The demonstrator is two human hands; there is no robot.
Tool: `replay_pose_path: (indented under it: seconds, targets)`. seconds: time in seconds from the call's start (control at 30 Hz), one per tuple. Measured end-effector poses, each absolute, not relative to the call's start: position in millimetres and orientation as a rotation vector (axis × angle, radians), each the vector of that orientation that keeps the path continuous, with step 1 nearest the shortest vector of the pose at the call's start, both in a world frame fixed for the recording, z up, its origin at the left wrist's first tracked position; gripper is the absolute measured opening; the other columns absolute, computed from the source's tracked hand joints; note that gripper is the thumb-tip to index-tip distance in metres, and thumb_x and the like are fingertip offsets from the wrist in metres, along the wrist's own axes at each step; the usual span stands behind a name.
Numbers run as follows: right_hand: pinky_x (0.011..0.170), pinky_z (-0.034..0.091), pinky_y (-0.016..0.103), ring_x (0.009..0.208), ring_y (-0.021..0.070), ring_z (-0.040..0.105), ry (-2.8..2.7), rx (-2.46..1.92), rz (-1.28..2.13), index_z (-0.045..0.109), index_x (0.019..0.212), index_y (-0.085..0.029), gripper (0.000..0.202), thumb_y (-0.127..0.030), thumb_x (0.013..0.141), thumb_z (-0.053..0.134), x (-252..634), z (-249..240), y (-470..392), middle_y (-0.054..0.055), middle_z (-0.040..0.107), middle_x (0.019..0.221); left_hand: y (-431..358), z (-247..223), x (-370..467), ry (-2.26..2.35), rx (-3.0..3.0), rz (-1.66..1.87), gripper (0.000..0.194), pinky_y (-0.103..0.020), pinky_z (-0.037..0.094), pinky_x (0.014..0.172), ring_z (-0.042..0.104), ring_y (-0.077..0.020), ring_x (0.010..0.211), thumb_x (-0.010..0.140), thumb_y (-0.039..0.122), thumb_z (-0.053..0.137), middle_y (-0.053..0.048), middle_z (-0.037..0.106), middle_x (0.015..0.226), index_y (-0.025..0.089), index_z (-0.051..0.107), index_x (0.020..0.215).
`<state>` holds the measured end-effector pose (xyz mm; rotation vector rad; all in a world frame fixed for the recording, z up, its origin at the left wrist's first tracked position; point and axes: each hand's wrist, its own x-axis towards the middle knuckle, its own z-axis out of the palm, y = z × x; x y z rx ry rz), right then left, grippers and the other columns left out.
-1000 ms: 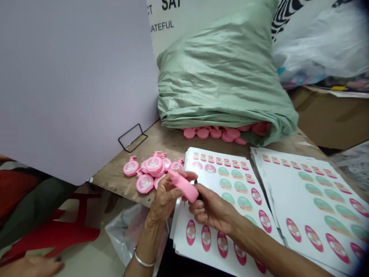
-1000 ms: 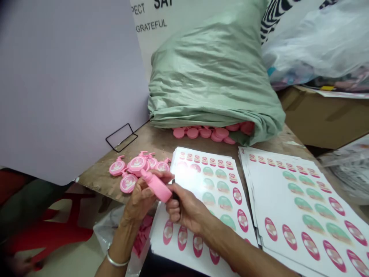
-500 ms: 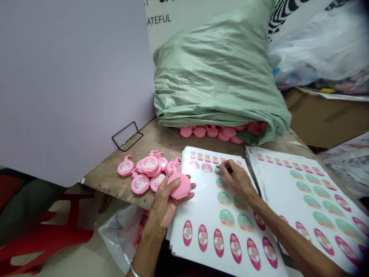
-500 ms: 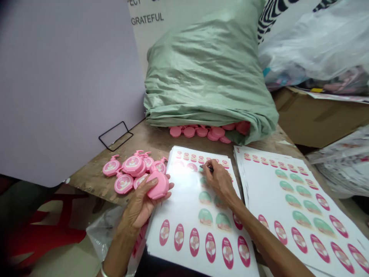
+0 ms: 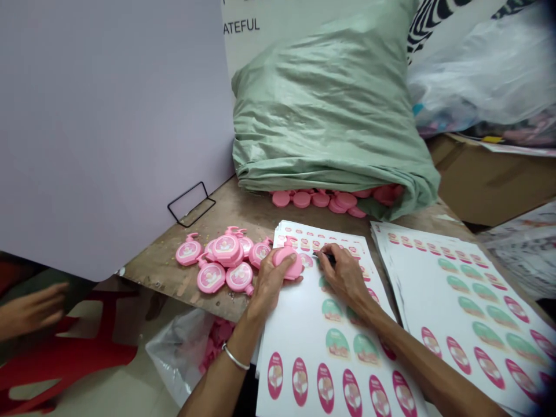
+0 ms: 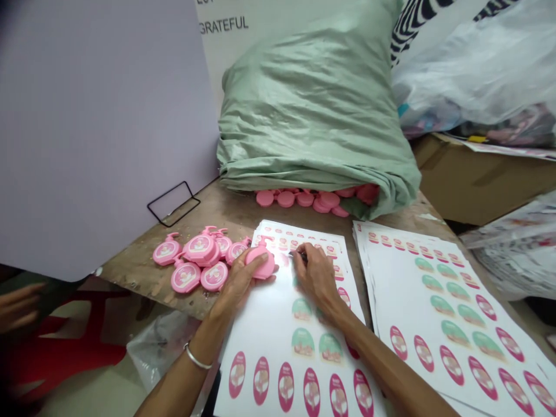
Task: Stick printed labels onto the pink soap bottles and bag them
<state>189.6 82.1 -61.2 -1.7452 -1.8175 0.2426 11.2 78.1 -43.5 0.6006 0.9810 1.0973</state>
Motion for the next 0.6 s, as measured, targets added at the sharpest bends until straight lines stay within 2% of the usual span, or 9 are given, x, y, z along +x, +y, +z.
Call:
replay_pose_path:
  seconds: [0.1,0.23,0.47,0.6]
  targets:
    - [0.078,0.031,0.036,0.082,0.0226,0.055,-1.935,-1.725,0.07,0.059,0.085,-0.02,0.016,-0.032,0.09,0.049,192.3,-61.6,82.8,0.005,0.067,0.083,78.3,-45.4,10.4,0.996,0.638,1.076,0.042,-0.032,0.061,0.063,0.07,-0.0208,0.079,0.073,0.035,0.077,-0.009,0.066,0.098,0.015,0.06,0.106]
    - [0.077,0.03,0.036,0.082,0.0218,0.054,-1.994,-1.701,-0.008,0.061,0.082,-0.02,0.014,-0.028,0.089,0.051,192.7,-62.0,81.5,0.004,0.067,0.081,80.4,-43.6,7.5,0.947,0.658,1.047,0.043,-0.03,0.061,0.062,0.071,-0.0217,0.08,0.074,0.039,0.076,-0.009,0.065,0.099,0.016,0.059,0.106]
    - [0.076,0.032,0.035,0.074,0.0202,0.053,-1.949,-1.648,0.16,0.058,0.072,-0.021,0.015,-0.026,0.085,0.052,195.7,-62.4,83.7,0.002,0.063,0.07,82.2,-40.2,6.2,0.971,0.637,1.021,0.042,-0.032,0.061,0.063,0.071,-0.0216,0.078,0.074,0.039,0.076,-0.009,0.066,0.097,0.016,0.059,0.105]
    - [0.071,0.034,0.033,0.07,0.0195,0.052,-1.929,-1.647,0.207,0.056,0.072,-0.022,0.016,-0.031,0.084,0.056,196.8,-64.0,86.6,0.002,0.062,0.069,82.6,-39.2,5.3,0.968,0.653,1.006,0.042,-0.032,0.062,0.063,0.071,-0.0219,0.079,0.074,0.038,0.076,-0.01,0.066,0.098,0.015,0.06,0.105]
